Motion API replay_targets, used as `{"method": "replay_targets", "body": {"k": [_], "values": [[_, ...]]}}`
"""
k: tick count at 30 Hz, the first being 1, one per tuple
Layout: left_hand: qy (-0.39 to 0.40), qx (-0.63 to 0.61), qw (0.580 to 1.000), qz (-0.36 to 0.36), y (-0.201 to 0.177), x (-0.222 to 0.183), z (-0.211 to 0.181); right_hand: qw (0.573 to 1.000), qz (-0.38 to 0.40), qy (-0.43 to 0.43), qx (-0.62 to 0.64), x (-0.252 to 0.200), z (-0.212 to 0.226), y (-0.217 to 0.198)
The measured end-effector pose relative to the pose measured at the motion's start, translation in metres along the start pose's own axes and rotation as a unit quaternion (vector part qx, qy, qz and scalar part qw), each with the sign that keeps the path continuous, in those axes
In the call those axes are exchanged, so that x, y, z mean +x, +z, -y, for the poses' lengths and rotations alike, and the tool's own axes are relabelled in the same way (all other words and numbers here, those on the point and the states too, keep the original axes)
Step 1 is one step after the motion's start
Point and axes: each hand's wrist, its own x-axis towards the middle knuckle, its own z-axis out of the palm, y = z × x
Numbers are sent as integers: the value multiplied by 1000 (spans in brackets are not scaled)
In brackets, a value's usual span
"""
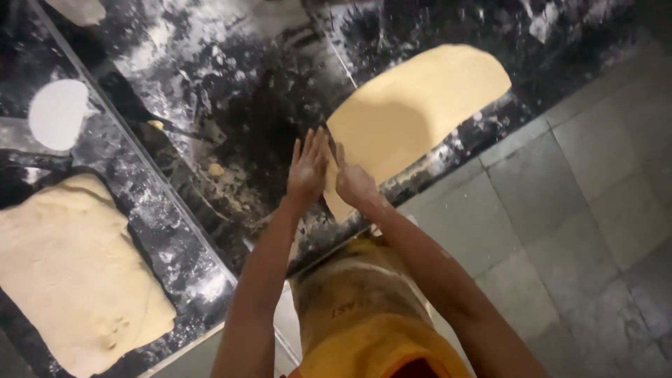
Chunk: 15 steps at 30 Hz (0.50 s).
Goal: Rolling dough triangles into croissant shapes and placing them on a tray.
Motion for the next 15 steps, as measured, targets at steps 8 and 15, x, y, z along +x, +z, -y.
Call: {"method": "replay_targets", "body": {"k": [8,15], "values": [[36,103,992,70,2,-4,11,999,-53,-9,3,-21,9,14],[23,81,996,28,4,-2,12,999,-37,16,-27,-102,-23,54]]}}
